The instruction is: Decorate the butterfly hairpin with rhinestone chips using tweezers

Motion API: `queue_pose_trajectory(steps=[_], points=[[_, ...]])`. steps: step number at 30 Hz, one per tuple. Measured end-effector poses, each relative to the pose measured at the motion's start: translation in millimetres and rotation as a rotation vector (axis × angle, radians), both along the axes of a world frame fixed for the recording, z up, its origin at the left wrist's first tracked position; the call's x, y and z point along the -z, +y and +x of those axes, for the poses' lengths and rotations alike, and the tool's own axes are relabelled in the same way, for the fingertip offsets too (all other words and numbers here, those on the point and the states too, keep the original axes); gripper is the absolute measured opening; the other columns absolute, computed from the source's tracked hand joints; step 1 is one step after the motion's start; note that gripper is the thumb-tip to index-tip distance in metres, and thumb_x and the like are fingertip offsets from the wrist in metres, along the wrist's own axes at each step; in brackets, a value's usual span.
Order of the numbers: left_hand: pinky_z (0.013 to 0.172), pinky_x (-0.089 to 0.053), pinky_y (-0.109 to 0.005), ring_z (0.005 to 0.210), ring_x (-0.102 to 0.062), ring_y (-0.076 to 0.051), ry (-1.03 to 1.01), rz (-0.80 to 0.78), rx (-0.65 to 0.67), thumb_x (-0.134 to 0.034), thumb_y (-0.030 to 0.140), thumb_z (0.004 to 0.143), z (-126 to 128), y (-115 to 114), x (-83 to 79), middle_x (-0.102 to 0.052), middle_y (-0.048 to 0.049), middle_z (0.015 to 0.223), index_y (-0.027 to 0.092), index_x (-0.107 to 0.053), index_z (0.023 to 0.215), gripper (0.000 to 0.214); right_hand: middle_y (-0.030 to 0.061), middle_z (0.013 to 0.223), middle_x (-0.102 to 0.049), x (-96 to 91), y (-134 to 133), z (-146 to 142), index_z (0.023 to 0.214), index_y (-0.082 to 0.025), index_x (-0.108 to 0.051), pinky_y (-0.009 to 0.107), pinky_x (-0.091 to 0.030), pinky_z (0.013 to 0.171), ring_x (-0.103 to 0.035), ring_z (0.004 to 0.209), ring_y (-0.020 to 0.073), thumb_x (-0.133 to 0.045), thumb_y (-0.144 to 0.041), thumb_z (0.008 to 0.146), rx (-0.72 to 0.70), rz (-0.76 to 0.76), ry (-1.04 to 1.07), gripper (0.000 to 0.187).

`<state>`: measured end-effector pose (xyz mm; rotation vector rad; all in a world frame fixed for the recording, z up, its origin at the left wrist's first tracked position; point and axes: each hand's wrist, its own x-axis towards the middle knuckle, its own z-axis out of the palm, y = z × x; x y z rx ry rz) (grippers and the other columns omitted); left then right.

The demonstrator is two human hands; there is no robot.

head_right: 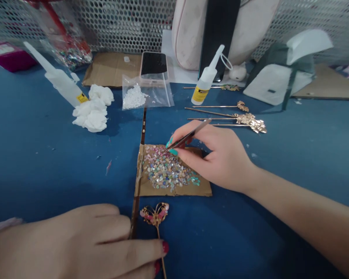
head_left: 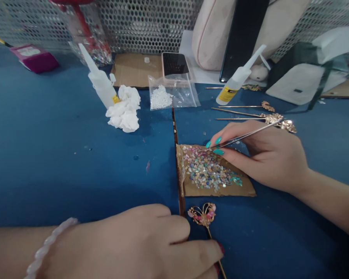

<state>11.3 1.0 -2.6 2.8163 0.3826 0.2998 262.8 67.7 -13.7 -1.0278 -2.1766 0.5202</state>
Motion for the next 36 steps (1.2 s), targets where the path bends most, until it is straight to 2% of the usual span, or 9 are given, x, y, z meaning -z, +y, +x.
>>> queue_pose_trajectory(steps=[3, 11, 21, 31, 36], points=[[0.065, -0.045, -0.029, 0.084, -0.057, -0.01, -0.027, -0.022, 0.074, -0.014, 0.014, 0.103, -0.4, 3.0, -1.5, -0.061, 0.0108, 0.123, 0.019, -0.059, 0.116, 0.047, -0.0022, 0.092, -0.066, 0.3, 0.6, -0.7, 0.095, -0.034, -0.058, 0.044, -0.054, 0.071, -0.065, 0.084, 0.0231, -0.058, -0.016, 0.082, -0.002, -0.007, 0.005, 0.022], [0.068, -0.049, -0.026, 0.088, -0.059, -0.011, 0.005, -0.032, 0.109, -0.036, 0.02, 0.102, -0.4, 6.5, -5.1, -0.059, 0.0108, 0.127, 0.021, -0.059, 0.118, 0.029, -0.0031, 0.091, -0.066, -0.1, 0.5, -0.7, 0.093, -0.034, -0.059, 0.042, -0.053, 0.07, -0.065, 0.083, 0.0219, -0.059, -0.019, 0.083, 0.008, -0.005, 0.002, 0.018], [0.064, -0.051, -0.027, 0.085, -0.06, -0.011, 0.001, -0.038, 0.121, -0.041, 0.023, 0.101, -0.2, 7.0, -4.2, -0.059, 0.0086, 0.128, 0.021, -0.06, 0.119, 0.026, -0.0028, 0.091, -0.065, 0.5, 0.8, 0.5, 0.094, -0.033, -0.058, 0.039, -0.053, 0.068, -0.064, 0.083, 0.0208, -0.058, -0.017, 0.083, 0.007, -0.014, 0.005, 0.019], [0.066, -0.052, -0.028, 0.087, -0.06, -0.012, -0.023, -0.034, 0.117, -0.038, 0.021, 0.101, -0.7, 5.9, -2.4, -0.06, 0.0097, 0.127, 0.02, -0.06, 0.119, 0.028, -0.0025, 0.09, -0.065, 0.0, 1.3, 0.4, 0.093, -0.031, -0.059, 0.037, -0.053, 0.071, -0.065, 0.081, 0.019, -0.058, -0.018, 0.083, 0.004, 0.002, 0.017, 0.016], [0.064, -0.053, -0.026, 0.084, -0.06, -0.012, -0.02, -0.012, 0.129, -0.044, 0.023, 0.099, 0.6, 7.3, -3.5, -0.059, 0.0069, 0.128, 0.023, -0.064, 0.112, 0.023, -0.0026, 0.09, -0.065, 1.1, 1.3, 1.0, 0.093, -0.031, -0.059, 0.036, -0.053, 0.07, -0.065, 0.081, 0.0185, -0.058, -0.018, 0.082, 0.004, 0.009, 0.021, 0.016]])
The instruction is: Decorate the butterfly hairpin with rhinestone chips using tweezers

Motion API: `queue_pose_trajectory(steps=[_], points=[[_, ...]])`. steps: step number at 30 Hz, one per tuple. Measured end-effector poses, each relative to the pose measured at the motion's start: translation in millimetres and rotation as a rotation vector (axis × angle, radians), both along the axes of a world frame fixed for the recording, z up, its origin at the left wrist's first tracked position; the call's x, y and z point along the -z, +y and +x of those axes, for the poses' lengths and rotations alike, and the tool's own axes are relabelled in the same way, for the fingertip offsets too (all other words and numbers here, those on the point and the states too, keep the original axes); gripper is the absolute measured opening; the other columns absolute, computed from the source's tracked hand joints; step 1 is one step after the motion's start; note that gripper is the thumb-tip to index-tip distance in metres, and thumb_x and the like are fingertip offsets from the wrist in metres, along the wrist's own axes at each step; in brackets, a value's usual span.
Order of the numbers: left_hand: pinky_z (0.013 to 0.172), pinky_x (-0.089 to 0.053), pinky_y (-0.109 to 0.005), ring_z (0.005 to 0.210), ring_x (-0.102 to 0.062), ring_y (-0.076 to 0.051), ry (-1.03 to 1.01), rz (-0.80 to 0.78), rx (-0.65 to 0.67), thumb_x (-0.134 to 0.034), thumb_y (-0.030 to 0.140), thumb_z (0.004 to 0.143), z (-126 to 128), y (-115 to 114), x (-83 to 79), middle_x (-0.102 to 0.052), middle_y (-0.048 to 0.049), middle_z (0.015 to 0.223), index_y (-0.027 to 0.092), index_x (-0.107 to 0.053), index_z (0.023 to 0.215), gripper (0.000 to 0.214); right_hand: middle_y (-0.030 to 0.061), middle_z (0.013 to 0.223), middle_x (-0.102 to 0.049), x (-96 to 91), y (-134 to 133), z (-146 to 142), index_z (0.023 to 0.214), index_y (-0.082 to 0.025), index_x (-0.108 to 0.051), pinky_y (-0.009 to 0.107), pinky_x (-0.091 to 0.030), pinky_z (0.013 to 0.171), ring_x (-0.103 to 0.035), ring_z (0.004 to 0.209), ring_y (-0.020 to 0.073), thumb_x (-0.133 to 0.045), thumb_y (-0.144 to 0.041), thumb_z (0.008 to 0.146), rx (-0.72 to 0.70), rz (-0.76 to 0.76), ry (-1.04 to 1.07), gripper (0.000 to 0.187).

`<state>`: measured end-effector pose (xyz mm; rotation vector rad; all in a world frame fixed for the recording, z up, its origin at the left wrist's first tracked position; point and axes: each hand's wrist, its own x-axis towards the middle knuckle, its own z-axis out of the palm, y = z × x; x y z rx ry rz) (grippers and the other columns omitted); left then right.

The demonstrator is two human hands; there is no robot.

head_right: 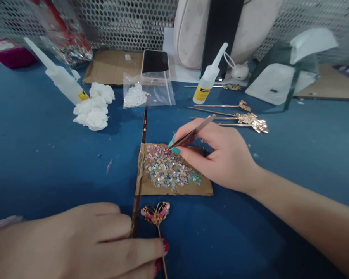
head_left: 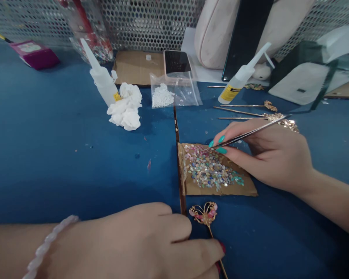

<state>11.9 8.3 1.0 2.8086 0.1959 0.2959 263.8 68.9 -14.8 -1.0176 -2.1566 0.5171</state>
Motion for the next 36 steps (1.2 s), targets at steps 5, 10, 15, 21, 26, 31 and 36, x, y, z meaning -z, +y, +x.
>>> queue_pose_trajectory(steps=[5, 10, 15, 21, 26, 31, 36], points=[[0.062, -0.053, -0.026, 0.079, -0.06, -0.011, -0.001, 0.043, 0.019, -0.044, 0.021, 0.099, -1.8, 1.6, -1.0, -0.06, 0.0076, 0.127, 0.022, -0.065, 0.113, 0.025, -0.0026, 0.091, -0.066, -0.6, -1.1, 1.1, 0.094, -0.03, -0.06, 0.036, -0.054, 0.074, -0.065, 0.083, 0.0195, -0.059, -0.014, 0.081, 0.015, 0.012, 0.002, 0.021], [0.065, -0.053, -0.028, 0.083, -0.059, -0.014, 0.03, 0.108, 0.084, -0.036, 0.021, 0.099, -4.8, 2.6, -2.4, -0.056, 0.0033, 0.132, 0.019, -0.062, 0.118, 0.032, -0.0019, 0.088, -0.065, -0.9, -4.0, 0.3, 0.093, -0.028, -0.061, 0.036, -0.054, 0.074, -0.065, 0.081, 0.0192, -0.061, -0.013, 0.08, 0.035, 0.043, 0.042, 0.021], [0.069, -0.053, -0.03, 0.087, -0.057, -0.015, 0.017, 0.108, 0.039, -0.035, 0.022, 0.1, -6.0, -1.1, 0.8, -0.056, 0.0047, 0.132, 0.019, -0.06, 0.12, 0.032, -0.0021, 0.088, -0.065, -4.3, -16.9, -0.4, 0.094, -0.028, -0.06, 0.034, -0.054, 0.072, -0.066, 0.08, 0.0182, -0.062, -0.013, 0.079, 0.074, 0.076, 0.032, 0.021], [0.063, -0.05, -0.03, 0.088, -0.057, -0.015, 0.019, 0.07, 0.028, -0.03, 0.022, 0.102, -4.8, -4.1, 4.2, -0.055, 0.0051, 0.133, 0.018, -0.058, 0.122, 0.035, -0.0036, 0.087, -0.067, -15.1, -47.3, -4.5, 0.092, -0.028, -0.06, 0.03, -0.054, 0.071, -0.067, 0.081, 0.015, -0.06, -0.01, 0.08, 0.069, 0.091, 0.021, 0.021], [0.068, -0.05, -0.027, 0.087, -0.061, -0.016, -0.005, 0.092, 0.016, -0.036, 0.018, 0.099, -2.6, -5.2, 4.9, -0.056, -0.0012, 0.132, 0.019, -0.062, 0.118, 0.032, -0.0037, 0.085, -0.069, -18.9, -68.9, -5.9, 0.095, -0.026, -0.056, 0.025, -0.058, 0.071, -0.068, 0.08, 0.0129, -0.057, -0.005, 0.079, -0.092, -0.019, 0.014, 0.027], [0.066, -0.051, -0.027, 0.09, -0.062, -0.016, -0.008, 0.116, 0.021, -0.036, 0.016, 0.097, -1.2, -6.4, 8.1, -0.058, -0.003, 0.129, 0.019, -0.063, 0.116, 0.032, -0.0034, 0.083, -0.071, -19.7, -71.9, -7.9, 0.093, -0.027, -0.054, 0.02, -0.058, 0.079, -0.07, 0.08, 0.0108, -0.054, -0.009, 0.082, -0.141, 0.019, -0.111, 0.021], [0.066, -0.053, -0.029, 0.094, -0.062, -0.018, -0.007, 0.094, 0.029, -0.039, 0.015, 0.096, -1.3, -7.7, 9.1, -0.06, -0.0039, 0.127, 0.019, -0.065, 0.112, 0.03, -0.0033, 0.081, -0.072, -24.3, -67.9, -10.2, 0.093, -0.028, -0.055, 0.018, -0.058, 0.078, -0.07, 0.078, 0.0111, -0.053, -0.007, 0.081, -0.176, 0.008, -0.134, 0.024]])
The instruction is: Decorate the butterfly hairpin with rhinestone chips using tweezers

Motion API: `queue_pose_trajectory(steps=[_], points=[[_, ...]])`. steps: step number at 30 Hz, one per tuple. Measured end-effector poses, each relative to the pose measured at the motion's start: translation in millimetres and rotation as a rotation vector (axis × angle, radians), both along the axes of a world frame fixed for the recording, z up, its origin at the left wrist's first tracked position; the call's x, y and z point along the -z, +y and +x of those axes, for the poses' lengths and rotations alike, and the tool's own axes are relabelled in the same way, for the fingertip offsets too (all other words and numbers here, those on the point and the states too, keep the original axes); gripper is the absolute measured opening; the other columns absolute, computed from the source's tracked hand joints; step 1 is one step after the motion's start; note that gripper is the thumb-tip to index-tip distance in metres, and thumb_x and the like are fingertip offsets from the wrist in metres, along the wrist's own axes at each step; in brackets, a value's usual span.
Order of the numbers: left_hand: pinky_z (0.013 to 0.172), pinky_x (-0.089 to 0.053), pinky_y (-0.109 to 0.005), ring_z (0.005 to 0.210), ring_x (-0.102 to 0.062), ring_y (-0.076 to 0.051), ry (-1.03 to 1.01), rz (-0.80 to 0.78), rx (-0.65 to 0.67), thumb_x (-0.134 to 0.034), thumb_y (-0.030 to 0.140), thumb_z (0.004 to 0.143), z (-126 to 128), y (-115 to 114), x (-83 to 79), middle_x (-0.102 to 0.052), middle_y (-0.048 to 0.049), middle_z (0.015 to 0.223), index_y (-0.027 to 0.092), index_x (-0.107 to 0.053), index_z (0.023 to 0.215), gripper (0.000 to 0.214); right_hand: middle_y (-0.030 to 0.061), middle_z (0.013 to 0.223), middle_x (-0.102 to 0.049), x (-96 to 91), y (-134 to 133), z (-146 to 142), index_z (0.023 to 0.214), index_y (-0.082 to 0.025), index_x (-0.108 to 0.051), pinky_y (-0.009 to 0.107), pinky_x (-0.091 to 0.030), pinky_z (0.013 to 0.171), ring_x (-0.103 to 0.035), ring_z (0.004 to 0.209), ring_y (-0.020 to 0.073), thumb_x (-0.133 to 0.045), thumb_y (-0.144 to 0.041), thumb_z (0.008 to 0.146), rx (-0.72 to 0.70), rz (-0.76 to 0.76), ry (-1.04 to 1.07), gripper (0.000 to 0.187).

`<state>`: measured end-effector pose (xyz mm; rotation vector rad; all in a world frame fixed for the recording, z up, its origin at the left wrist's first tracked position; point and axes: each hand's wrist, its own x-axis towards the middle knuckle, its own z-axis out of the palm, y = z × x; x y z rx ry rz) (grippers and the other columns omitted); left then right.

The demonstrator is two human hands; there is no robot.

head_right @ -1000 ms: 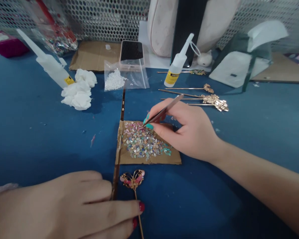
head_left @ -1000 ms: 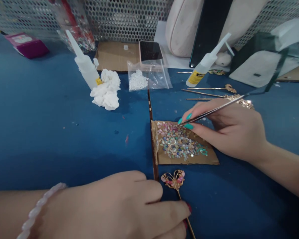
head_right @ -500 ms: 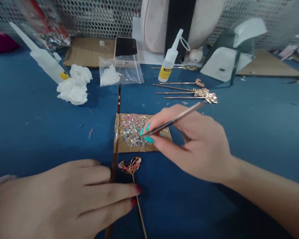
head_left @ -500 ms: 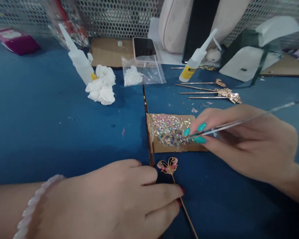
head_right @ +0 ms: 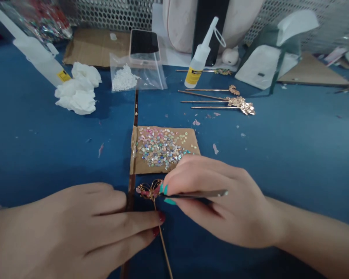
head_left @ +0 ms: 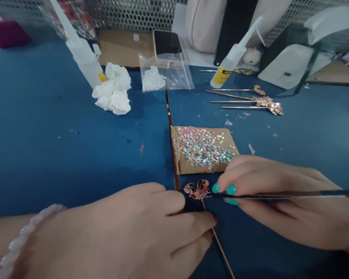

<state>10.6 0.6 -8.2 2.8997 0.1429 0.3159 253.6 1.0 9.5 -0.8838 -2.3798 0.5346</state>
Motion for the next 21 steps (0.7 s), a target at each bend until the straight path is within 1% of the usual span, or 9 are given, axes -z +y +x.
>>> queue_pose_trajectory(steps=[3, 5, 10, 14, 21], points=[[0.071, -0.054, -0.03, 0.099, -0.061, -0.019, -0.005, -0.038, 0.012, -0.04, 0.013, 0.094, -0.9, 0.1, -0.1, -0.059, -0.0047, 0.128, 0.018, -0.065, 0.111, 0.031, -0.0025, 0.08, -0.073, -1.7, 2.0, -0.9, 0.092, -0.026, -0.055, 0.018, -0.058, 0.077, -0.071, 0.076, 0.0116, -0.054, -0.006, 0.079, -0.02, -0.024, 0.007, 0.024], [0.072, -0.055, -0.03, 0.1, -0.061, -0.02, -0.01, -0.058, 0.02, -0.039, 0.013, 0.094, -1.6, 0.7, -0.2, -0.059, -0.0047, 0.129, 0.018, -0.065, 0.109, 0.031, -0.0024, 0.08, -0.073, -1.2, 2.6, -0.9, 0.09, -0.026, -0.055, 0.017, -0.058, 0.076, -0.071, 0.076, 0.0116, -0.055, -0.007, 0.078, -0.01, -0.039, 0.002, 0.023], [0.066, -0.056, -0.031, 0.094, -0.063, -0.02, -0.023, -0.09, 0.013, -0.045, 0.018, 0.094, -1.9, 2.2, -1.5, -0.063, -0.0054, 0.121, 0.02, -0.069, 0.102, 0.025, -0.0041, 0.082, -0.072, 2.8, 0.4, 2.6, 0.091, -0.028, -0.057, 0.019, -0.057, 0.078, -0.071, 0.078, 0.0125, -0.055, -0.007, 0.078, 0.024, -0.097, 0.03, 0.025], [0.065, -0.055, -0.03, 0.092, -0.063, -0.02, -0.017, -0.1, 0.005, -0.043, 0.02, 0.095, -1.7, 2.3, -3.5, -0.062, -0.0051, 0.122, 0.021, -0.069, 0.1, 0.026, -0.0046, 0.084, -0.071, 5.6, -1.1, 6.4, 0.092, -0.028, -0.057, 0.02, -0.057, 0.076, -0.07, 0.08, 0.0119, -0.056, -0.008, 0.081, 0.042, -0.128, 0.057, 0.023], [0.067, -0.055, -0.03, 0.094, -0.062, -0.02, -0.022, -0.087, 0.021, -0.042, 0.019, 0.095, -2.0, 3.4, -4.0, -0.061, -0.0053, 0.124, 0.02, -0.068, 0.1, 0.027, -0.0022, 0.083, -0.072, 4.3, 3.7, 4.9, 0.092, -0.028, -0.057, 0.024, -0.059, 0.071, -0.07, 0.079, 0.0147, -0.055, -0.007, 0.082, 0.0, -0.132, 0.042, 0.024]])
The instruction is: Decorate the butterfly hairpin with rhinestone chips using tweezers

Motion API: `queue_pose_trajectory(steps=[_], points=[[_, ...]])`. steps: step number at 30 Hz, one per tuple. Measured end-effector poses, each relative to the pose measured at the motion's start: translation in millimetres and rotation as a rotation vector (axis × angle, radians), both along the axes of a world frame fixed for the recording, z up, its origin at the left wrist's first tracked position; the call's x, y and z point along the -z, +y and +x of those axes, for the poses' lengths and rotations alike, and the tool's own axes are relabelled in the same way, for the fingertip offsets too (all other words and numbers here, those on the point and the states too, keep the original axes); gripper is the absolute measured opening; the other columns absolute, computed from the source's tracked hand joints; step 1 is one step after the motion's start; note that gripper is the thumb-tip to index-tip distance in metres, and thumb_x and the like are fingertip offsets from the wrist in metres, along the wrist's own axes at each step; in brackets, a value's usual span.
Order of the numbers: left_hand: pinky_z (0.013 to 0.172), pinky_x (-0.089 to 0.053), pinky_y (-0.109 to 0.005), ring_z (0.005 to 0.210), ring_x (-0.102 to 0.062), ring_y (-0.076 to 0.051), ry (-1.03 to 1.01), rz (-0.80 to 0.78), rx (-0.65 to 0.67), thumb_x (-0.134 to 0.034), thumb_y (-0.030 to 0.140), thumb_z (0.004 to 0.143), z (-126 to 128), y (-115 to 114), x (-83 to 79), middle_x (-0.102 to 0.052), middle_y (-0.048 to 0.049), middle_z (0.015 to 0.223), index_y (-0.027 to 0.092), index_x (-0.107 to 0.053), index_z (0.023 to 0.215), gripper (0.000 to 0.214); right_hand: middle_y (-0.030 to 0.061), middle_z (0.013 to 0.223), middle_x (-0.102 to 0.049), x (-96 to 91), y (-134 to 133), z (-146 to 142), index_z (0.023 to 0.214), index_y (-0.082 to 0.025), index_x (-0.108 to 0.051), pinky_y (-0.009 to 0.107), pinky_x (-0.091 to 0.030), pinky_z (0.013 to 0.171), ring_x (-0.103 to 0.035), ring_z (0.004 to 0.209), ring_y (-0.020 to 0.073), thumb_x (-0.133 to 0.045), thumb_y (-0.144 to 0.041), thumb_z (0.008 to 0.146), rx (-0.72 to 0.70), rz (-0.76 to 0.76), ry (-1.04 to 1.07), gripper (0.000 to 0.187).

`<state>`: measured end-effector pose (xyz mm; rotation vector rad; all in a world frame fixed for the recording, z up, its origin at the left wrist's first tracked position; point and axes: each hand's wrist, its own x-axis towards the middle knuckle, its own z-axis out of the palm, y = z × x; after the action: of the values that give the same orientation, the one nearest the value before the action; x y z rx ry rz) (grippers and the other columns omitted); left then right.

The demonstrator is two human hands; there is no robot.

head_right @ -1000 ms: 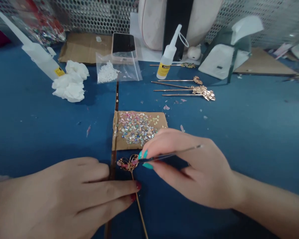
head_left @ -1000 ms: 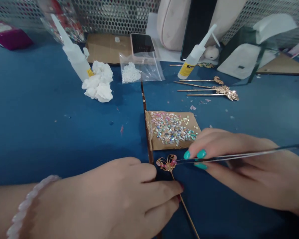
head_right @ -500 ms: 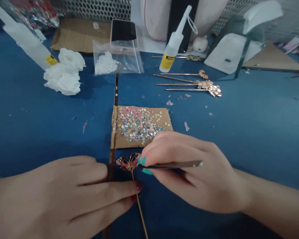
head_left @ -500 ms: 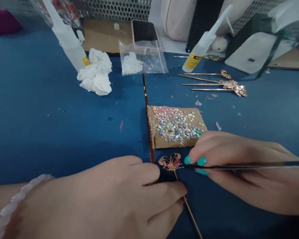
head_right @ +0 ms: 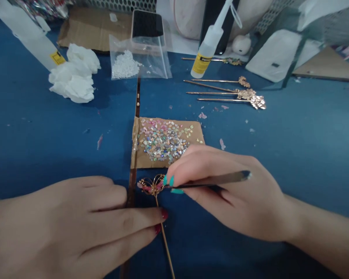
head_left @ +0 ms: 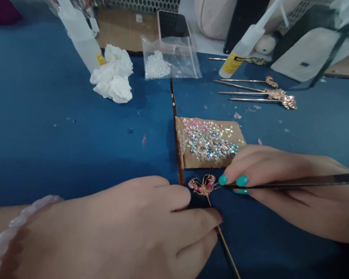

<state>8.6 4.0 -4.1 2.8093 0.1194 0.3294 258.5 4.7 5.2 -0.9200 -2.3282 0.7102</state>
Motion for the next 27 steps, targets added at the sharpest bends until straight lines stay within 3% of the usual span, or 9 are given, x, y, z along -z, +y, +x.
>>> queue_pose_trajectory(steps=[13, 27], points=[[0.068, -0.055, -0.031, 0.09, -0.063, -0.021, -0.044, -0.013, -0.013, -0.051, 0.018, 0.089, 1.7, 0.8, 0.8, -0.064, -0.0052, 0.119, 0.021, -0.07, 0.09, 0.02, -0.0036, 0.084, -0.071, 5.1, 0.4, 0.5, 0.092, -0.03, -0.057, 0.026, -0.059, 0.069, -0.07, 0.08, 0.015, -0.056, -0.007, 0.081, 0.017, -0.079, 0.04, 0.026], [0.07, -0.056, -0.03, 0.093, -0.063, -0.021, -0.048, -0.003, -0.009, -0.05, 0.014, 0.088, 3.0, 1.0, 1.3, -0.064, -0.0044, 0.12, 0.021, -0.07, 0.089, 0.021, -0.0046, 0.086, -0.072, 6.8, -1.1, 3.7, 0.096, -0.031, -0.059, 0.026, -0.059, 0.072, -0.07, 0.085, 0.0156, -0.058, -0.007, 0.08, 0.024, -0.044, 0.013, 0.029]])
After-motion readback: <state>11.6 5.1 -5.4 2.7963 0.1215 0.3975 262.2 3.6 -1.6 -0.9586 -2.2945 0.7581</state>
